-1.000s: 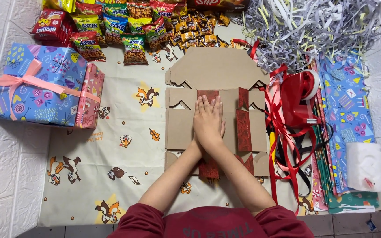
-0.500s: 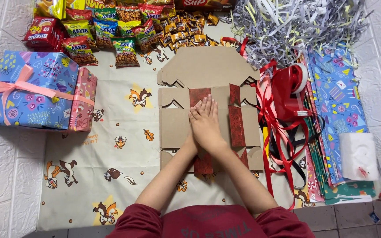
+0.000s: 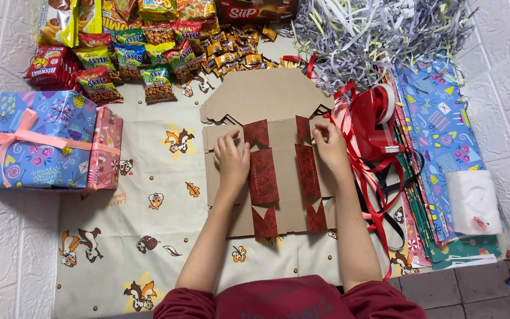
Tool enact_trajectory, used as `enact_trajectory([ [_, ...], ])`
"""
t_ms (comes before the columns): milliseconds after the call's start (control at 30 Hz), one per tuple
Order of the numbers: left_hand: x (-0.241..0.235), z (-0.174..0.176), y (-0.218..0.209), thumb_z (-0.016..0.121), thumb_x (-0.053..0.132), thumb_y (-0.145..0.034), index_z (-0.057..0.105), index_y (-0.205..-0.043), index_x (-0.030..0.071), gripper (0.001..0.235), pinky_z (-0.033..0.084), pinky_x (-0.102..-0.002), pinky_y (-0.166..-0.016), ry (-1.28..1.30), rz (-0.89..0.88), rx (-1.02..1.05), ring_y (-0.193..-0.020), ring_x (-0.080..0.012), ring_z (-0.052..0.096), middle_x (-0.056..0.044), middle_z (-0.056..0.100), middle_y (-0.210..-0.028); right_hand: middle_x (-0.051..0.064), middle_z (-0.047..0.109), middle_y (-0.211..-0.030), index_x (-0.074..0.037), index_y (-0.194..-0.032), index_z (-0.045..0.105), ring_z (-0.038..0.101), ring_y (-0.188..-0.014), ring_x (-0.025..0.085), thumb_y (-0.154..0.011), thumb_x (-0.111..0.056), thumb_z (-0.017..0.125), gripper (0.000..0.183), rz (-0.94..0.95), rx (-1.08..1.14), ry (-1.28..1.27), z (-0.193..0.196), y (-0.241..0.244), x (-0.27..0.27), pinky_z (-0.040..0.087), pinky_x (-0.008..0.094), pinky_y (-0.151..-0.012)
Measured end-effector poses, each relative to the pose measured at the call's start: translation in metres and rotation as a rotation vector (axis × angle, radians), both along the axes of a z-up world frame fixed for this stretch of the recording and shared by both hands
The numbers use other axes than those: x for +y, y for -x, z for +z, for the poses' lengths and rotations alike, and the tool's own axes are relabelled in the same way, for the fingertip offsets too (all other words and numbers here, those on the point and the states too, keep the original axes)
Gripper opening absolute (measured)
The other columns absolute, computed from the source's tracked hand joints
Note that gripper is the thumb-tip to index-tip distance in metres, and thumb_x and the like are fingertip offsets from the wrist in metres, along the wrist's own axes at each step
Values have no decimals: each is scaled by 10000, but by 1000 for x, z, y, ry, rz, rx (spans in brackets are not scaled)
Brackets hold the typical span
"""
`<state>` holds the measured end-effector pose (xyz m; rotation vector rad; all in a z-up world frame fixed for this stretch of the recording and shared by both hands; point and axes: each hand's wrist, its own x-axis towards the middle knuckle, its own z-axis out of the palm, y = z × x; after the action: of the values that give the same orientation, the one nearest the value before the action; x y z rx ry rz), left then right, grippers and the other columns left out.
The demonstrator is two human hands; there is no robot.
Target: The person assembles a flat cardboard box by folding along pre-scored lines and tucking flaps into slots. They work methodically, folding side panels and securing them to form the box structure.
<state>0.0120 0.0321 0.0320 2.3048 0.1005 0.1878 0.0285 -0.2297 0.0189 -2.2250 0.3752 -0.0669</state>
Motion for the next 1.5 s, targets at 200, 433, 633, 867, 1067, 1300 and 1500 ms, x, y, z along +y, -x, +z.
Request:
enact_trajectory([
  [200,11,-5,-17,582,338,-922,424,-1316,123,476,354,-499,-979,223,-143,337,-1130,-317,509,-105,486,-1205,-1,663,-916,-140,-1063,665,656,-818,137,-842,-401,704,344,-43,170,30,22,-8,13,519,304,-694],
  [433,13,50,-12,643,269,-917,636,-1177,106,307,489,-306,-860,860,-167,223,-916,-103,594,-37,663,-1009,4,572,-761,-36,-933,644,559,-705,99,-733,-223,797,314,92,145,-490,96,12,31,486,227,-596],
  [633,44,69,-31,703,160,-876,706,-990,94,131,468,-304,-874,824,-314,-178,-833,-95,558,-19,646,-887,36,625,-835,-81,-926,645,605,-781,115,-751,-24,789,234,167,-378,-711,221,38,48,528,265,-749],
  [867,37,206,-19,756,264,-829,762,-931,258,102,315,-310,-1030,250,-642,-794,-1020,-198,453,29,558,-1066,196,540,-1085,28,-948,687,494,-1027,216,-967,-386,470,468,516,-816,-379,195,9,0,399,253,-912],
  [1067,48,42,-14,535,313,-961,671,-1121,436,243,287,-283,-1010,-146,-449,-810,-1122,-167,466,141,587,-1245,111,496,-1239,-19,-1140,666,523,-1195,201,-862,90,560,317,618,-381,-639,57,16,-11,460,333,-960],
  [1300,56,-18,7,438,375,-998,559,-1211,533,291,285,-277,-972,-378,-404,-754,-1218,-149,405,188,520,-1329,180,597,-1251,-9,-1281,539,563,-1160,287,-879,90,512,415,239,-70,-930,69,63,-17,456,424,-984],
  [1500,66,-52,2,525,315,-917,454,-1246,614,451,226,-378,-987,-481,-537,-372,-1291,-119,365,287,395,-1415,170,523,-1289,-10,-1294,531,475,-1251,319,-892,-115,581,419,372,-210,-462,146,92,-4,340,469,-1081],
])
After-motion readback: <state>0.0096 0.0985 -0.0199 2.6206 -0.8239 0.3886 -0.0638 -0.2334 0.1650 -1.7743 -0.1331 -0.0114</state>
